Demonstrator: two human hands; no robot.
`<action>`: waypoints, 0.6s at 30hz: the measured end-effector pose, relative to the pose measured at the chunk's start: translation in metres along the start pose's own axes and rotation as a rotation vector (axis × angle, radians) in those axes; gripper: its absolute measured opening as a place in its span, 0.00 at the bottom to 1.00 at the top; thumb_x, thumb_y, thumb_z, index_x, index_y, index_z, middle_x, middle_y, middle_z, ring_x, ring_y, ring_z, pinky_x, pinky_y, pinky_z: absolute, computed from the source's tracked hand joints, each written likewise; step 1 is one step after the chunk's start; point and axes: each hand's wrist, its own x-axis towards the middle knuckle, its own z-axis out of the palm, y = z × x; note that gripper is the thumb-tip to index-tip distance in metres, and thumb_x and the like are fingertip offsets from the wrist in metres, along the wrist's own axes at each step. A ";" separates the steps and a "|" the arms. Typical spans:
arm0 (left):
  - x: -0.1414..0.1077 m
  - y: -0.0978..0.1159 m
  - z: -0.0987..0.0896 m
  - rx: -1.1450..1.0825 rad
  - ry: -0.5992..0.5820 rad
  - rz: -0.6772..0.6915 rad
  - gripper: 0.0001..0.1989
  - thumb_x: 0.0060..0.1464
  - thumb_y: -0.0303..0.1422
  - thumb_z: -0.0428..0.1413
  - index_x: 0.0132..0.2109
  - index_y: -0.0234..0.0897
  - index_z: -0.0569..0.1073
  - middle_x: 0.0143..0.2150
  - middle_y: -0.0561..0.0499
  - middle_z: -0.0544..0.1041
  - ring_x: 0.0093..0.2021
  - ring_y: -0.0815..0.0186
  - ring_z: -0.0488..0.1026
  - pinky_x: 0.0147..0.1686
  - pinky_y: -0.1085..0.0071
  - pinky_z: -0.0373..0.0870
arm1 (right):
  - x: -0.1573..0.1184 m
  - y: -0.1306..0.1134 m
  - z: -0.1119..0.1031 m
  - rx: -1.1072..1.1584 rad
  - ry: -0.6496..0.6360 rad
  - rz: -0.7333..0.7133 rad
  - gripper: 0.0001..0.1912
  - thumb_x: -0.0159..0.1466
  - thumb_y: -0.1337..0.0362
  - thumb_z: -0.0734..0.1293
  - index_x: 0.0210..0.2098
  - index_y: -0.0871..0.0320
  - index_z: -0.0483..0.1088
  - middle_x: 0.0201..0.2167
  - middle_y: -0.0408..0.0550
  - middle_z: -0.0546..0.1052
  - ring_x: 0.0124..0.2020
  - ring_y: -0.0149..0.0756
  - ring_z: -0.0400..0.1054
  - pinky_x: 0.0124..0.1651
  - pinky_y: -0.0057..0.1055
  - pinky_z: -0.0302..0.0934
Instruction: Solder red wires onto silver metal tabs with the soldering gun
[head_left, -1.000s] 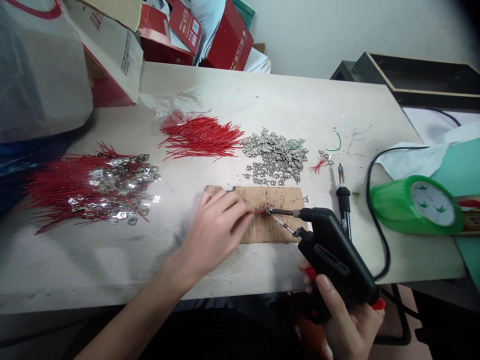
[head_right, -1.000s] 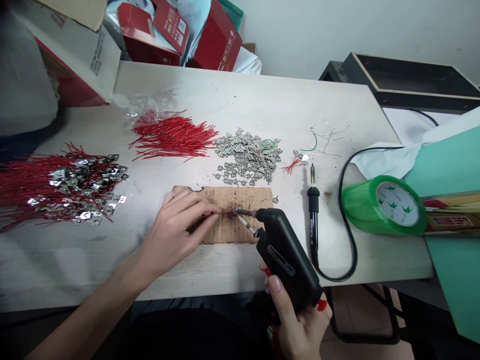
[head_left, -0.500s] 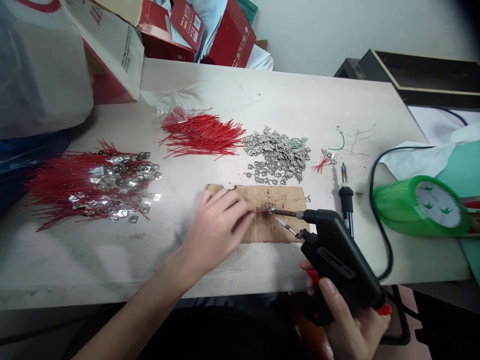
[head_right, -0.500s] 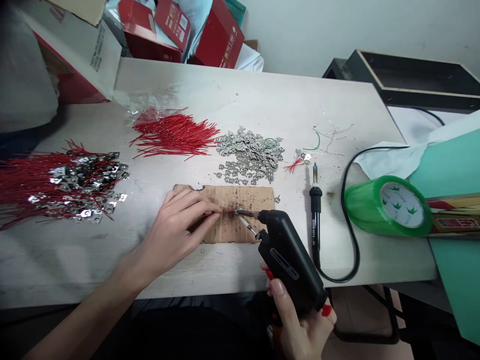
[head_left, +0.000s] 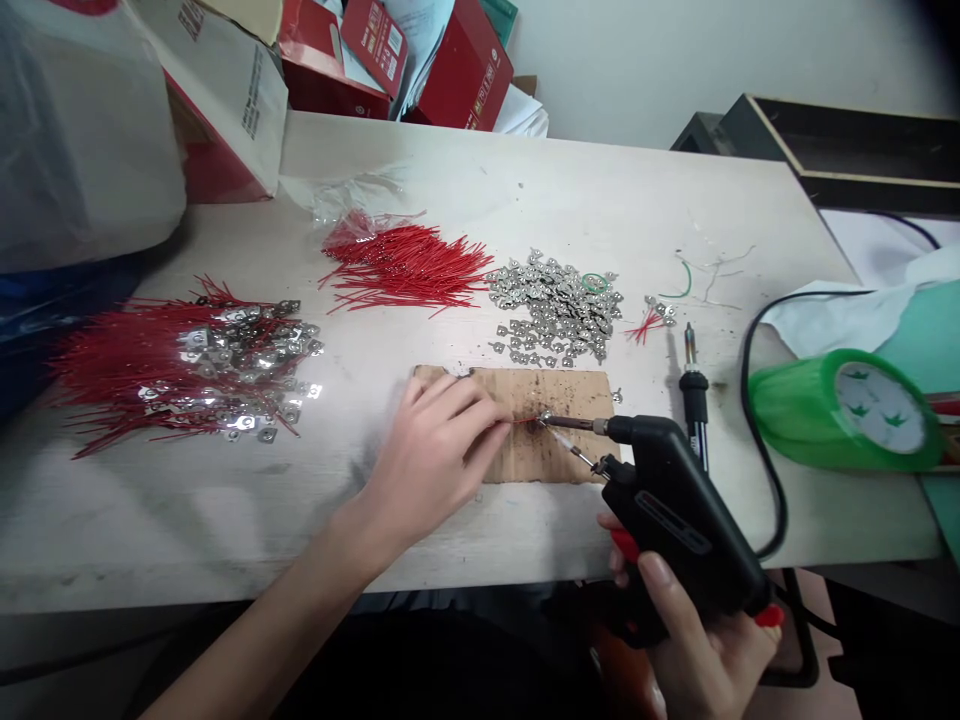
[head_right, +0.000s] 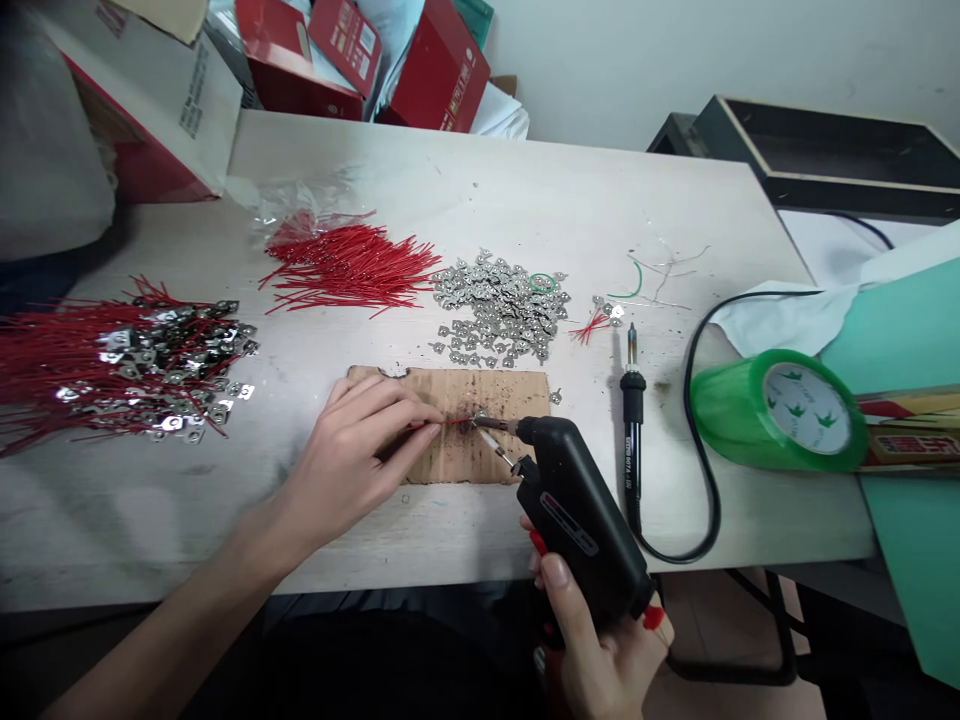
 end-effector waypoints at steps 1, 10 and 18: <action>0.000 0.000 0.000 0.000 0.000 0.000 0.07 0.68 0.31 0.55 0.43 0.39 0.78 0.40 0.51 0.78 0.43 0.61 0.71 0.48 0.59 0.61 | 0.000 -0.001 0.001 0.006 0.001 -0.004 0.14 0.59 0.55 0.78 0.40 0.57 0.81 0.31 0.49 0.83 0.27 0.36 0.74 0.31 0.32 0.68; -0.001 0.001 -0.001 -0.001 -0.001 0.004 0.07 0.67 0.30 0.55 0.43 0.39 0.78 0.39 0.51 0.78 0.42 0.61 0.71 0.48 0.59 0.61 | 0.000 -0.001 0.001 0.010 0.000 -0.026 0.16 0.60 0.55 0.77 0.41 0.59 0.80 0.35 0.52 0.84 0.27 0.36 0.74 0.30 0.34 0.67; -0.001 0.000 0.000 -0.007 -0.008 -0.005 0.07 0.68 0.30 0.54 0.43 0.39 0.78 0.40 0.51 0.78 0.42 0.62 0.70 0.47 0.59 0.60 | 0.001 0.004 -0.003 0.004 -0.023 -0.032 0.16 0.60 0.56 0.77 0.43 0.59 0.79 0.35 0.51 0.84 0.27 0.38 0.74 0.31 0.35 0.68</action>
